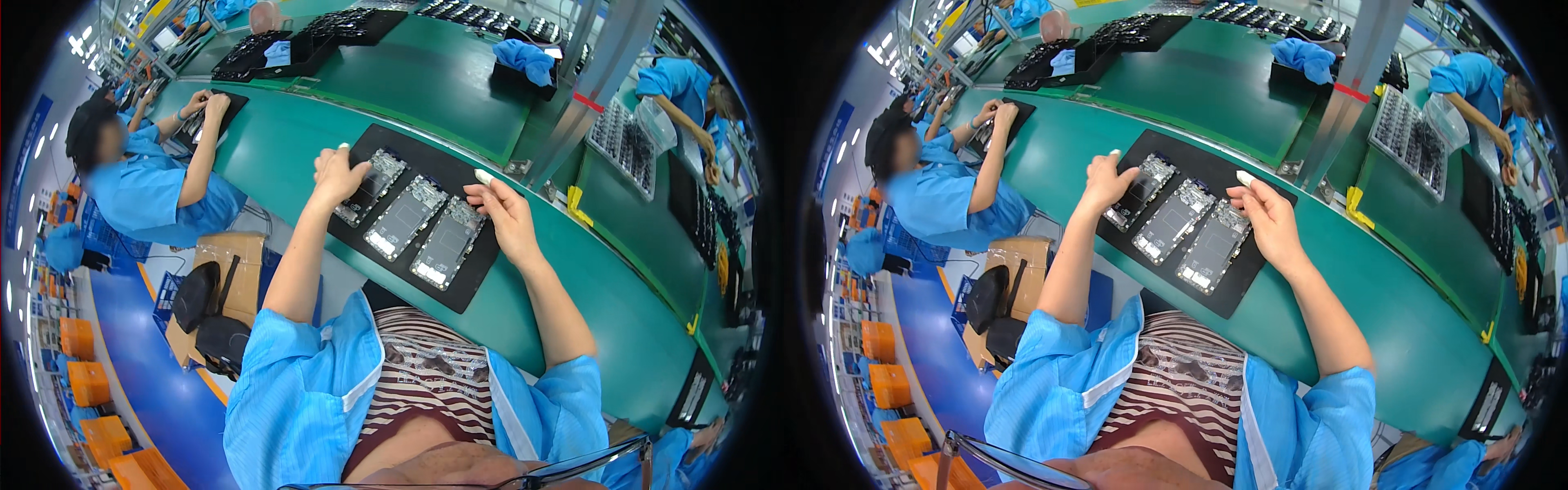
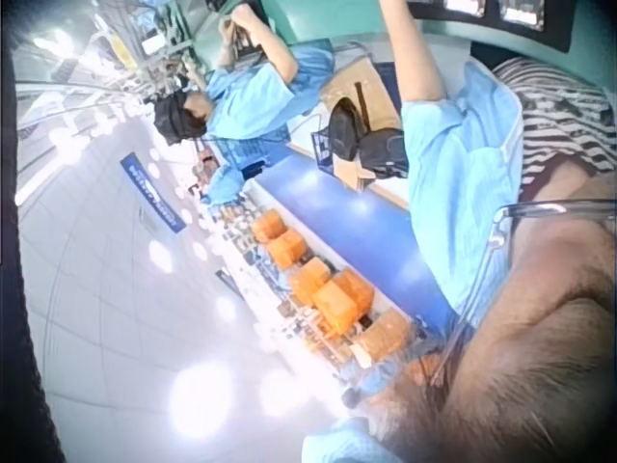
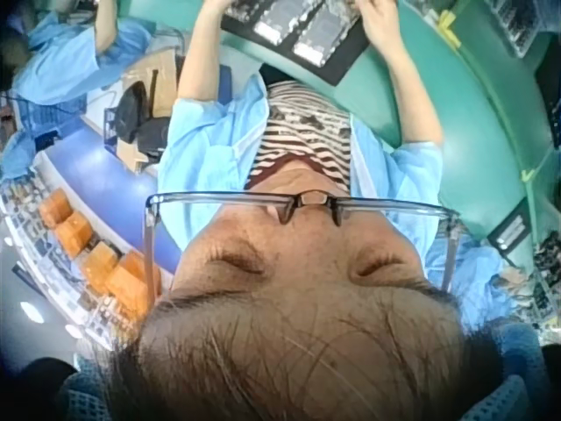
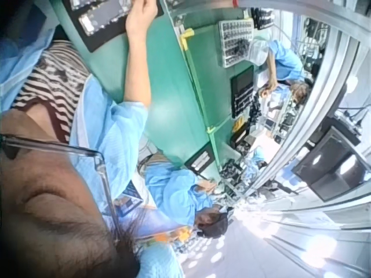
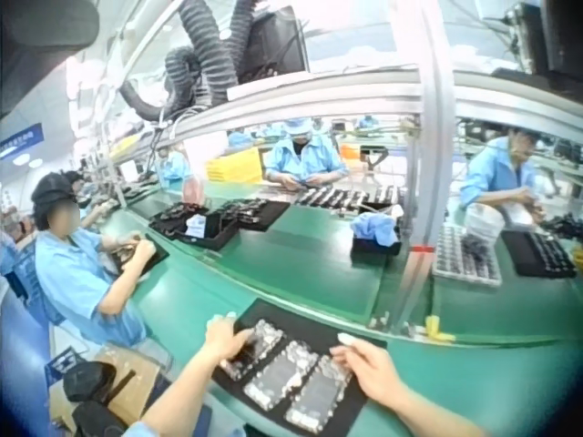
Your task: Assembling internal components of mobile phones on an electronics factory assembly line.
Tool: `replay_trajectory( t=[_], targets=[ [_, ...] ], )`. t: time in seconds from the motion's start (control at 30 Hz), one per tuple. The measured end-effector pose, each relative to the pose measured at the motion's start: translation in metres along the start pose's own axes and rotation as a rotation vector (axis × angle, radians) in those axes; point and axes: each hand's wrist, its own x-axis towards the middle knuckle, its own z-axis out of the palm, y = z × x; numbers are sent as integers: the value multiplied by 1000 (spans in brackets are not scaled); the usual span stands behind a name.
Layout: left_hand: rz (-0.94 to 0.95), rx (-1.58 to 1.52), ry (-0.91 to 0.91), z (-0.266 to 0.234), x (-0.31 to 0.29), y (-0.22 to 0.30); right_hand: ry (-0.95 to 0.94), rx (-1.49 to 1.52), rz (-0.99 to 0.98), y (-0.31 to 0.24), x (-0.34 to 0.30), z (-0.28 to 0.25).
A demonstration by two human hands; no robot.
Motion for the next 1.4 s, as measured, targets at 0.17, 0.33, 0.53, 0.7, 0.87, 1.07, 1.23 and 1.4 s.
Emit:
replay_trajectory(
  t=[0.17,0.33,0.53,0.7,0.87,1.07,1.23,1.4],
  targets=[
    [-188,-21,54,6,-12,-30,-25,-38,-46,-7,-7,9],
    [-20,-231,179,29,-25,-46,-108,-56,0,-13,-22,29],
    [-28,-466,-8,34,-63,4,-231,-375,-115,-49,-52,43],
    [-34,-1128,-215,77,-101,47,-187,-720,-266,-44,-92,47],
    [-139,-1519,-744,75,-137,108,-2,-1123,-206,-32,-126,54],
    [58,-1493,-1080,91,-142,144,169,-1315,31,-12,-142,46],
    [132,-1297,-1067,96,-139,147,284,-1452,32,-5,-147,40],
    [295,-1336,-862,113,-136,130,449,-1557,26,-1,-152,14]
  ],
)
